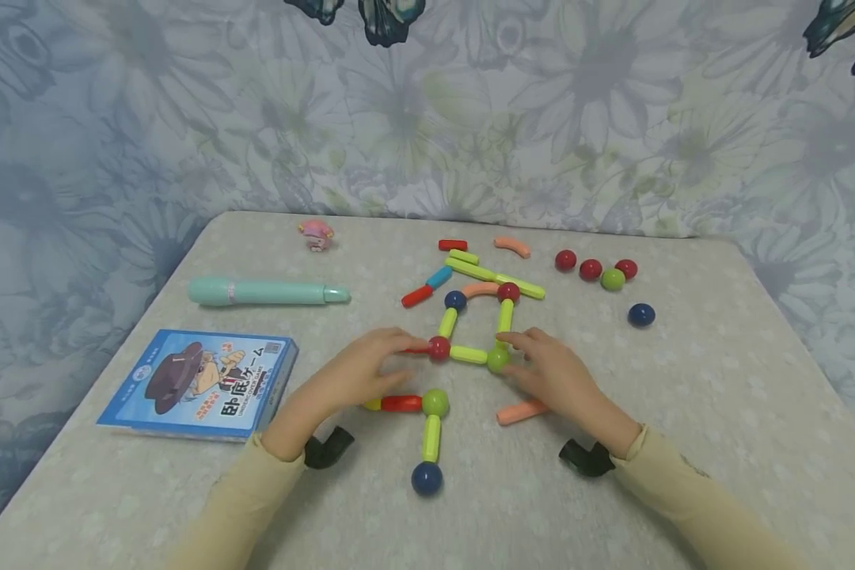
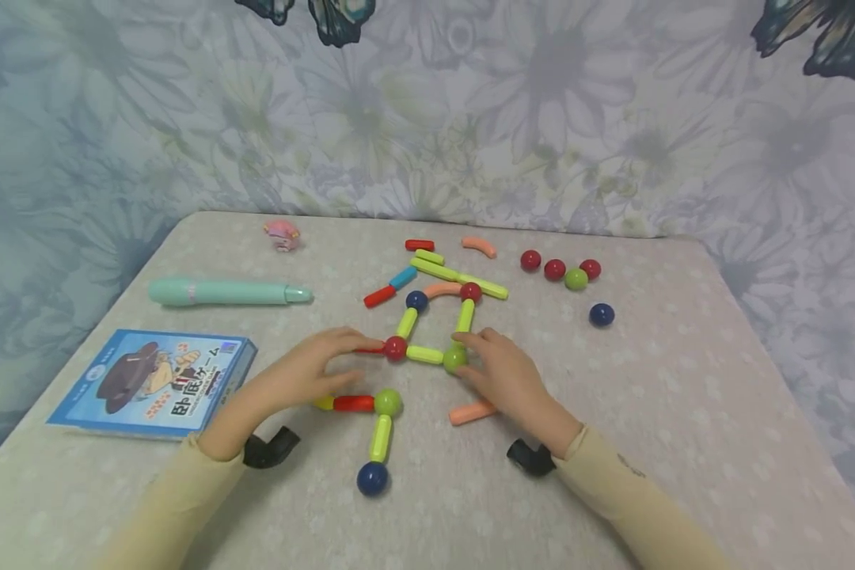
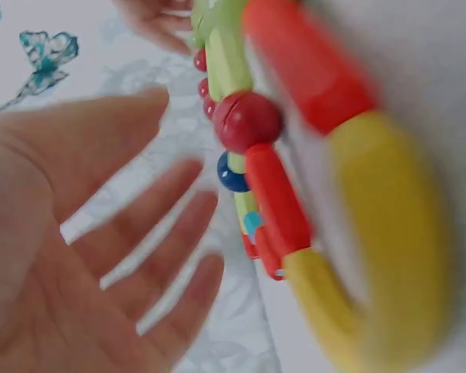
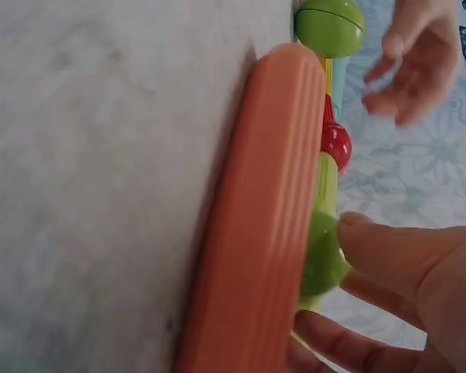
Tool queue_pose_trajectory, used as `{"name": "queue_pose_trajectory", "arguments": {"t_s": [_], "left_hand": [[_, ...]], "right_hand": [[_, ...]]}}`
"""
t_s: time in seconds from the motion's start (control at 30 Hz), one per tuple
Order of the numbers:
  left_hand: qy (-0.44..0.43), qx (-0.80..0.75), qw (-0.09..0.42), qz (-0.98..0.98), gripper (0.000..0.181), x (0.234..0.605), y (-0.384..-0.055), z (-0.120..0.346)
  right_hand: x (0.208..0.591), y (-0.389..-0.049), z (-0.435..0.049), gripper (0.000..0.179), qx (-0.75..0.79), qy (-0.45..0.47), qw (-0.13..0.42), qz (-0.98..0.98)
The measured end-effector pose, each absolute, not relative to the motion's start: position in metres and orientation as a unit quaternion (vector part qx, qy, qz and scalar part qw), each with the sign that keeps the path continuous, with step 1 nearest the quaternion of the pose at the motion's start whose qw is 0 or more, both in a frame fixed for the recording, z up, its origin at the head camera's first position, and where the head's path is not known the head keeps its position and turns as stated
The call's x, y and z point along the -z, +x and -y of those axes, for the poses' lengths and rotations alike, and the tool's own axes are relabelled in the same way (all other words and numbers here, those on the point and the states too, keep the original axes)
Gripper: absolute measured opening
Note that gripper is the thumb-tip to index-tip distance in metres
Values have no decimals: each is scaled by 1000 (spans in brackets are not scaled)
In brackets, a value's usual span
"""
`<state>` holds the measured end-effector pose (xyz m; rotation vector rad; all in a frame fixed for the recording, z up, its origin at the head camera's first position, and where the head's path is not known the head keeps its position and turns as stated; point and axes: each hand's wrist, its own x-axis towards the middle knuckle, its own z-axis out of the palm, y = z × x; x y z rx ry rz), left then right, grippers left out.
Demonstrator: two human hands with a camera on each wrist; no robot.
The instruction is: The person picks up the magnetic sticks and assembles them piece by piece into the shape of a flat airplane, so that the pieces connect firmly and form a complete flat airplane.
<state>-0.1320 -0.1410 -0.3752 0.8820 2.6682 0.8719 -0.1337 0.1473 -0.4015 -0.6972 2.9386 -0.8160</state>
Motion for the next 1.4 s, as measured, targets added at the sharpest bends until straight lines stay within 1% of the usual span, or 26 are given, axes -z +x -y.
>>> {"name": "queue_pose_trajectory", "arguments": {"t_s": [0.1, 0.2, 0.27, 0.53, 0.83, 1.13, 1.27, 1.33, 1.4], "left_hand": [[288, -236, 107, -922, 49, 372, -149, 130], [283, -179, 143, -932, 50, 375, -161, 120], [282, -157, 154, -934, 49, 378, -166, 116], [304, -164, 108, -932, 40, 386, -180, 108], [315, -183, 117, -924, 40, 386, -195, 104], [325, -183, 111, -921, 38, 386, -204, 103], [325, -183, 101, -922, 39, 386, -203, 108], [315, -184, 93, -926, 44, 382, -195, 114], [302, -193, 97, -929, 48, 376, -181, 123]], "right_hand": [[405, -137, -142, 43, 232, -226, 33, -946], [407, -139, -139, 42, 222, -225, 38, -948], [407, -140, -137, 41, 224, -221, 37, -949], [407, -149, -137, 42, 235, -224, 32, -945], [405, -164, -140, 41, 235, -223, 50, -945], [406, -174, -140, 40, 236, -211, 60, -947], [406, -175, -140, 42, 232, -207, 67, -948], [403, -169, -141, 45, 217, -208, 56, -952], [397, -156, -142, 48, 206, -213, 32, -955]]}}
